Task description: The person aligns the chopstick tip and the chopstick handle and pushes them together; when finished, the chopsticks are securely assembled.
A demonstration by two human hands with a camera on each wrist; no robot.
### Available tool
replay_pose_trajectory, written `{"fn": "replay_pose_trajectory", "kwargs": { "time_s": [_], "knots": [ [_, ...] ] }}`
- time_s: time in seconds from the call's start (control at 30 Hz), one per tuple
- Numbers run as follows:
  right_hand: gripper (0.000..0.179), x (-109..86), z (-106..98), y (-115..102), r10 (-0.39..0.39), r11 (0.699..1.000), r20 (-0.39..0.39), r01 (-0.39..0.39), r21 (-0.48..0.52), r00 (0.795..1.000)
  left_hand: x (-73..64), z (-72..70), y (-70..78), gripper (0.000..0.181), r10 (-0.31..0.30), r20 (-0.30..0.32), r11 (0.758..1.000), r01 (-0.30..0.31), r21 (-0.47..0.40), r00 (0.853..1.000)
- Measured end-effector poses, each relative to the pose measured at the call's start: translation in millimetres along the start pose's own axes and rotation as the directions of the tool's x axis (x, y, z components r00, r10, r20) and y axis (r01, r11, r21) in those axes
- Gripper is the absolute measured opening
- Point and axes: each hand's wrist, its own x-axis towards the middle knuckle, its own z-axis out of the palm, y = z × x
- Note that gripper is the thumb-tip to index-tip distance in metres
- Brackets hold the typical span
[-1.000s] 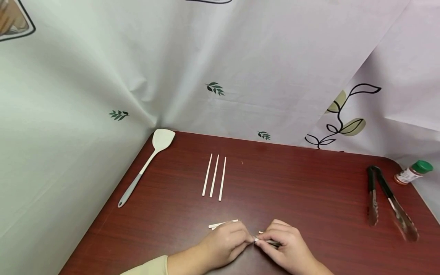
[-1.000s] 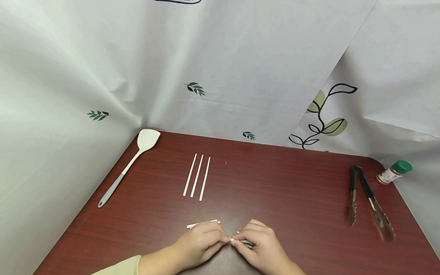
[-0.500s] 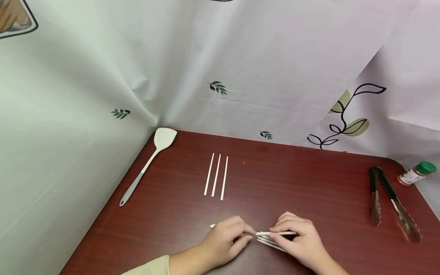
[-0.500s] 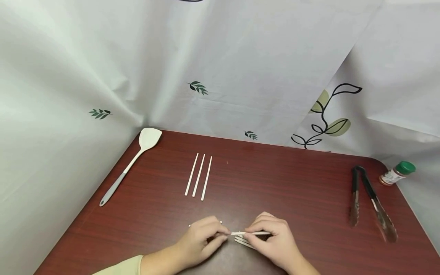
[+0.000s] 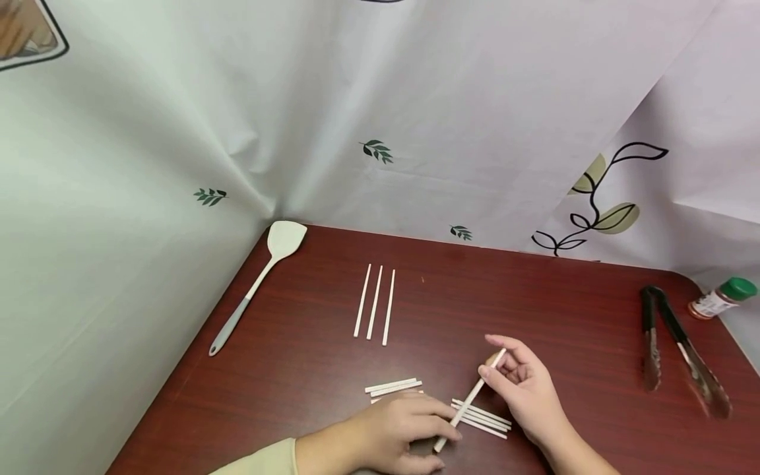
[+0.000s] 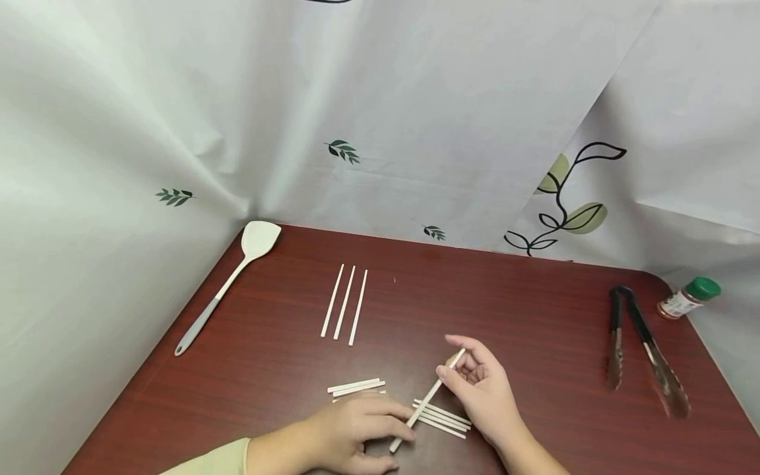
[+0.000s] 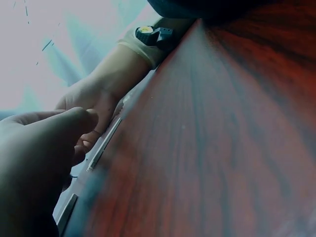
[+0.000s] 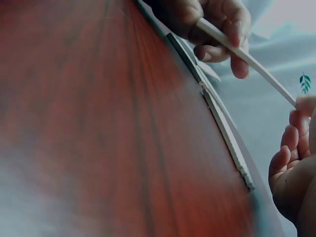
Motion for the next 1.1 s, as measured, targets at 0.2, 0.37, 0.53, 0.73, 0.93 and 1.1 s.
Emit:
{"fn": "replay_pose_trajectory", "kwargs": {
  "time_s": [0.2, 0.37, 0.53, 0.73, 0.93, 1.1],
  "knots": [
    [0.053, 11.8, 4.2, -0.5, 0.068, 0.996, -0.042, -0.071, -0.054, 0.997, -1.1, 1.3, -0.9, 0.038, -0.030, -0.002, 0.999, 0.030, 0.043, 1.000],
    [0.051, 23.5, 9.5, 3.6, 0.097, 0.987, -0.050, -0.103, -0.123, 0.994, -1.0, 2.8, -7.7, 0.041, -0.068, -0.112, 0.996, 0.074, 0.055, 0.991],
    [0.053, 35.2, 13.6, 4.8, 0.178, 0.959, -0.015, -0.177, -0.223, 0.984, -1.4, 3.7, -14.0, 0.039, -0.099, -0.201, 0.993, 0.112, 0.049, 0.974],
    [0.052, 48.8, 15.2, 1.5, 0.274, 0.868, -0.050, -0.270, -0.418, 0.960, -1.2, 2.4, -25.3, 0.039, -0.167, -0.264, 0.983, 0.181, 0.029, 0.950],
    [0.055, 67.1, 15.2, 1.2, 0.301, 0.735, -0.043, -0.261, -0.626, 0.953, -1.9, -0.3, -29.2, 0.040, -0.306, -0.318, 0.952, 0.296, -0.081, 0.897],
    [0.057, 80.3, 22.9, 2.9, 0.301, 0.702, 0.036, -0.195, -0.685, 0.953, -1.9, -4.1, -26.0, 0.037, -0.321, -0.320, 0.945, 0.325, -0.040, 0.891]
  ]
}}
